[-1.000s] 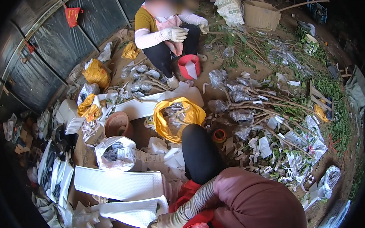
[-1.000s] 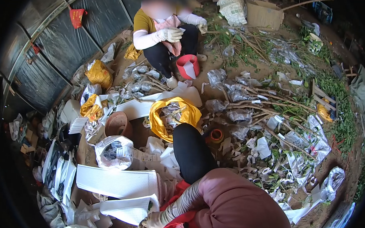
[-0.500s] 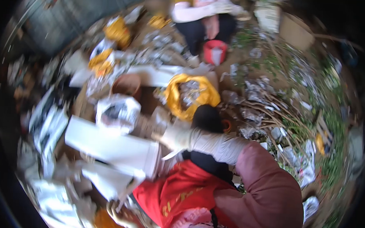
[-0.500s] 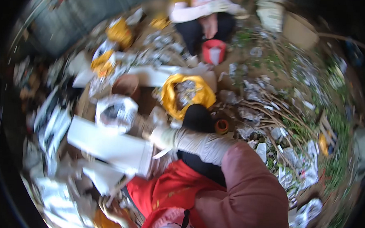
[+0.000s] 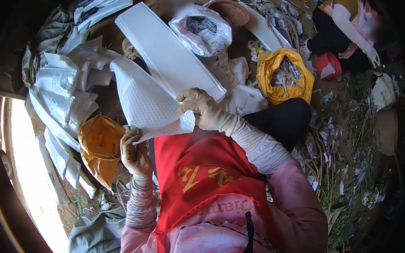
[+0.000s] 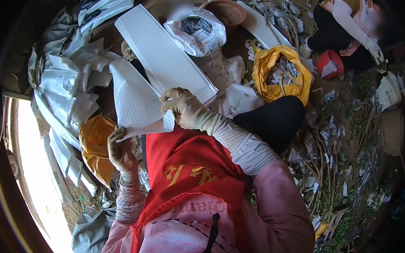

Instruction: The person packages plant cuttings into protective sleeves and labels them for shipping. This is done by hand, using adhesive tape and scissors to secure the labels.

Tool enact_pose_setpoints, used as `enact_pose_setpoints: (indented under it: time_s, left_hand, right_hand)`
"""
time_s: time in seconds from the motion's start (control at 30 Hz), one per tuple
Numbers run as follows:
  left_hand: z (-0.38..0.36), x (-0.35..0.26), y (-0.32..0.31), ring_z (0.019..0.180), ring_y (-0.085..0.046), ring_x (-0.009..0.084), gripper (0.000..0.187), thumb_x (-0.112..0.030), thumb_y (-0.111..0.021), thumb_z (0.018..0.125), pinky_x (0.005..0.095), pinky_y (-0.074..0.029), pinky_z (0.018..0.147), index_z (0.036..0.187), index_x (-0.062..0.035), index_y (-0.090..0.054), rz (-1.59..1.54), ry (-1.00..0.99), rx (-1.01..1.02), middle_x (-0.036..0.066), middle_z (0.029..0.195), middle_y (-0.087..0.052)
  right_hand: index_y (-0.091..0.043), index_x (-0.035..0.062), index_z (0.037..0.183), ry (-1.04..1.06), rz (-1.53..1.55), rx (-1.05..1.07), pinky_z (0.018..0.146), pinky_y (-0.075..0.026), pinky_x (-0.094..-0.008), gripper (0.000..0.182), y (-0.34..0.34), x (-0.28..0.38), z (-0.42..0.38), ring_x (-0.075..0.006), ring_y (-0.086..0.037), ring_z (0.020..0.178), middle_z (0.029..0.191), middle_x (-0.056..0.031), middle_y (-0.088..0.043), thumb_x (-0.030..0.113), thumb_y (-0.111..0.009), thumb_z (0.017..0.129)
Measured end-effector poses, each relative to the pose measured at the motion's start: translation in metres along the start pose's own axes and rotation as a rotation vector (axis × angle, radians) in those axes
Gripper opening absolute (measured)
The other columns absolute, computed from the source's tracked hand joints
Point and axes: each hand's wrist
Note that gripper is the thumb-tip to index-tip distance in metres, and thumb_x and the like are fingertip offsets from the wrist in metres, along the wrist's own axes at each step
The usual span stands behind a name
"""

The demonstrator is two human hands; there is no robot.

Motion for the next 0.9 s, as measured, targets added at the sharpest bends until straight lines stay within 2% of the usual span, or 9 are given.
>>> enact_pose_setpoints:
  time_s: [0.13,0.27,0.4,0.47,0.63,0.73,0.77,0.87,0.9]
  left_hand:
    - [-0.012,-0.007,0.005,0.082,-0.052,0.0079,0.006,-0.007,-0.057,0.091,0.0243,-0.042,0.079,0.093,-0.0013,-0.059,-0.171,0.392,-0.129,0.000,0.085,-0.060]
    - [-0.023,-0.005,-0.002,0.078,-0.049,0.0066,0.009,-0.012,-0.060,0.089,0.0237,-0.040,0.075,0.090,-0.0029,-0.059,-0.233,0.628,-0.241,-0.001,0.084,-0.058]
    - [-0.070,0.047,0.018,0.073,-0.046,0.0080,0.013,-0.015,-0.060,0.086,0.0241,-0.038,0.071,0.088,-0.0031,-0.058,-0.078,0.979,-0.228,-0.001,0.079,-0.053]
    - [-0.094,0.074,0.025,0.071,-0.046,0.0080,0.015,-0.017,-0.064,0.085,0.0241,-0.038,0.067,0.083,-0.0037,-0.057,0.067,0.962,-0.056,-0.001,0.080,-0.052]
    - [-0.071,0.070,0.035,0.060,-0.046,0.0088,0.035,-0.017,-0.071,0.079,0.0253,-0.041,0.054,0.103,0.0018,-0.055,0.192,1.049,0.017,0.003,0.082,-0.051]
    - [-0.056,0.061,0.025,0.068,-0.051,0.0117,0.038,-0.015,-0.069,0.079,0.0267,-0.045,0.060,0.109,0.0026,-0.052,-0.009,1.024,0.010,0.006,0.086,-0.052]
    - [-0.060,0.075,0.022,0.077,-0.055,0.0159,0.032,-0.009,-0.057,0.086,0.0294,-0.045,0.065,0.116,0.0015,-0.050,0.066,0.998,0.004,0.010,0.094,-0.056]
    - [-0.044,0.067,0.018,0.085,-0.057,0.0306,0.031,-0.008,-0.052,0.090,0.0376,-0.047,0.075,0.118,0.0012,-0.050,0.751,0.256,0.583,0.019,0.093,-0.057]
    - [-0.038,0.057,0.008,0.096,-0.055,0.0416,0.031,-0.007,-0.048,0.092,0.0433,-0.045,0.083,0.122,0.0010,-0.048,0.766,0.415,0.628,0.027,0.105,-0.055]
  right_hand:
    - [-0.054,0.0038,0.072,-0.229,0.280,-0.220,0.073,-0.045,-0.0331,0.013,-0.021,-0.010,-0.012,-0.0208,-0.050,0.072,0.083,-0.0064,-0.054,-0.006,-0.060,0.076]
    - [-0.052,0.0013,0.066,-0.562,0.543,-0.360,0.069,-0.044,-0.0398,0.019,-0.064,-0.029,-0.030,-0.0271,-0.050,0.069,0.074,-0.0113,-0.054,0.004,-0.059,0.084]
    - [-0.054,0.0002,0.063,-0.564,-0.146,-0.051,0.069,-0.045,-0.0375,0.032,-0.077,-0.038,-0.058,-0.0282,-0.054,0.072,0.066,-0.0135,-0.052,0.023,-0.061,0.085]
    - [-0.057,0.0012,0.060,-0.607,-0.290,0.063,0.073,-0.048,-0.0392,0.036,-0.090,-0.054,-0.073,-0.0323,-0.059,0.077,0.068,-0.0152,-0.056,0.030,-0.064,0.081]
    - [-0.050,0.0042,0.114,-0.890,-0.726,0.468,0.079,-0.046,-0.0452,0.053,-0.068,-0.016,-0.021,-0.0293,-0.056,0.100,0.110,-0.0118,-0.052,0.039,-0.067,0.078]
    - [-0.045,0.0029,0.123,-0.510,-0.884,0.328,0.085,-0.046,-0.0443,0.067,-0.078,-0.012,-0.016,-0.0287,-0.053,0.105,0.111,-0.0138,-0.052,0.048,-0.065,0.077]
    - [-0.042,0.0020,0.126,-0.571,-0.776,0.413,0.086,-0.045,-0.0445,0.072,-0.084,-0.001,-0.013,-0.0298,-0.052,0.107,0.115,-0.0162,-0.051,0.051,-0.063,0.077]
    - [-0.037,-0.0012,0.131,-0.732,-0.629,0.450,0.089,-0.044,-0.0453,0.079,-0.109,0.010,-0.016,-0.0352,-0.048,0.115,0.133,-0.0255,-0.040,0.056,-0.058,0.080]
    - [-0.038,-0.0068,0.125,-0.838,-0.475,0.429,0.082,-0.048,-0.0452,0.079,-0.106,0.002,-0.014,-0.0368,-0.057,0.105,0.120,-0.0311,-0.051,0.058,-0.055,0.082]
Point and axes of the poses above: each hand's wrist, its own z-axis towards the middle knuckle, its own y-axis out of the back of the hand, x = y × z
